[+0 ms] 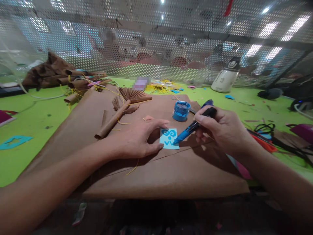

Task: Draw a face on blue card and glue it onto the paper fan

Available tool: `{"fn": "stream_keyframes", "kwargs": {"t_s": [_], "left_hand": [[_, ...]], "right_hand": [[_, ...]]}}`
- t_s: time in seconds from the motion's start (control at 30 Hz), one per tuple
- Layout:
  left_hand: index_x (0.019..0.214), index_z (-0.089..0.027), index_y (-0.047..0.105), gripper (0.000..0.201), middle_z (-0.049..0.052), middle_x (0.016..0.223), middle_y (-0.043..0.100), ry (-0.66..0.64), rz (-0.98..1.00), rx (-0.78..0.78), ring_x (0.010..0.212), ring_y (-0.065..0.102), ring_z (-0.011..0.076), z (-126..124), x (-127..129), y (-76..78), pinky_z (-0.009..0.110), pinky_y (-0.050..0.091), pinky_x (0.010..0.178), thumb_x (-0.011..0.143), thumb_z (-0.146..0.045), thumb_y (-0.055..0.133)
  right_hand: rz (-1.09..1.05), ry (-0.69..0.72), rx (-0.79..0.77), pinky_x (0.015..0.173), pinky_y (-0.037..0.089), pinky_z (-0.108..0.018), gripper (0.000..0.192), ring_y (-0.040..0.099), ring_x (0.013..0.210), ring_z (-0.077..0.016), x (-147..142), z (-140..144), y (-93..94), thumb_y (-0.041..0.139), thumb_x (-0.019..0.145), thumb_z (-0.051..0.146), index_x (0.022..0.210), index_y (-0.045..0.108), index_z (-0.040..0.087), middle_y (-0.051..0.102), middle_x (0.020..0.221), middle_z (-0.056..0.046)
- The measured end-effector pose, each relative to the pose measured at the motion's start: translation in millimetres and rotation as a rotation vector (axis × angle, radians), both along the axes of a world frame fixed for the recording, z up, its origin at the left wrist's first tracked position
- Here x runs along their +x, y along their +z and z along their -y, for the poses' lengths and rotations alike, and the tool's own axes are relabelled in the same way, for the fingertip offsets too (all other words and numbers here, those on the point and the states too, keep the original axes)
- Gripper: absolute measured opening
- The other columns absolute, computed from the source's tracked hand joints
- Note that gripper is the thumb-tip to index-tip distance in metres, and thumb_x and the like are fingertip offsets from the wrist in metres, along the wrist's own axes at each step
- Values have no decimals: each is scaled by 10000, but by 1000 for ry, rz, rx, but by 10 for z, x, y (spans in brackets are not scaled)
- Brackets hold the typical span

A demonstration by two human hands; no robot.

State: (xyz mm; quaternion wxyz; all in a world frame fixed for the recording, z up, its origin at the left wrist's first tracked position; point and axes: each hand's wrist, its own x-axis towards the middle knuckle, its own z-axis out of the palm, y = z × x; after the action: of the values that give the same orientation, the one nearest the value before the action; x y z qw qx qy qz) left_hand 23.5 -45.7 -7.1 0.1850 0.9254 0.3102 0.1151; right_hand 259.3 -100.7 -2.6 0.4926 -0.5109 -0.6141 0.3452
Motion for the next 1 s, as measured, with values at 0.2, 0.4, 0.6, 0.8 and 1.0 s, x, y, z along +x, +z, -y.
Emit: {"fn": "stream_keyframes", "kwargs": {"t_s": [0.2,0.4,0.6,0.8,1.0], "left_hand": [[1361,-279,424,559,75,1211,560,3,-2,3,1072,538,268,-5,6,-7,438,435,933,835,-411,560],[1347,-288,434,541,68,1230,554,-14,10,24,1084,541,260,-21,-7,-41,415,428,950,837,-405,569],[1321,-266,465,530,67,1220,568,-7,40,42,1150,514,257,-5,-28,-47,392,423,972,815,-362,590],[1320,-257,477,530,73,1206,580,12,31,40,1133,528,259,34,-39,9,402,441,956,810,-351,585],[1306,-278,491,526,70,1198,582,19,41,57,1102,543,260,30,-54,-17,406,443,950,798,-364,595]], "right_hand": [[-55,-35,17,382,372,-215,163,499,384,-105,58,-31,-18,586,858,284,723,542,204,574,472,29],[-279,-128,60,368,390,-223,79,513,382,-113,77,-48,53,609,792,222,720,584,197,560,476,33],[-381,-273,191,371,410,-241,198,498,373,-111,181,-160,355,593,783,185,587,570,195,529,446,25],[-206,-334,295,337,407,-222,142,497,330,-106,199,-456,529,596,756,177,617,569,171,543,418,28],[62,-316,120,338,402,-165,194,464,330,-64,87,-788,327,616,765,211,599,527,167,537,418,42]]}}
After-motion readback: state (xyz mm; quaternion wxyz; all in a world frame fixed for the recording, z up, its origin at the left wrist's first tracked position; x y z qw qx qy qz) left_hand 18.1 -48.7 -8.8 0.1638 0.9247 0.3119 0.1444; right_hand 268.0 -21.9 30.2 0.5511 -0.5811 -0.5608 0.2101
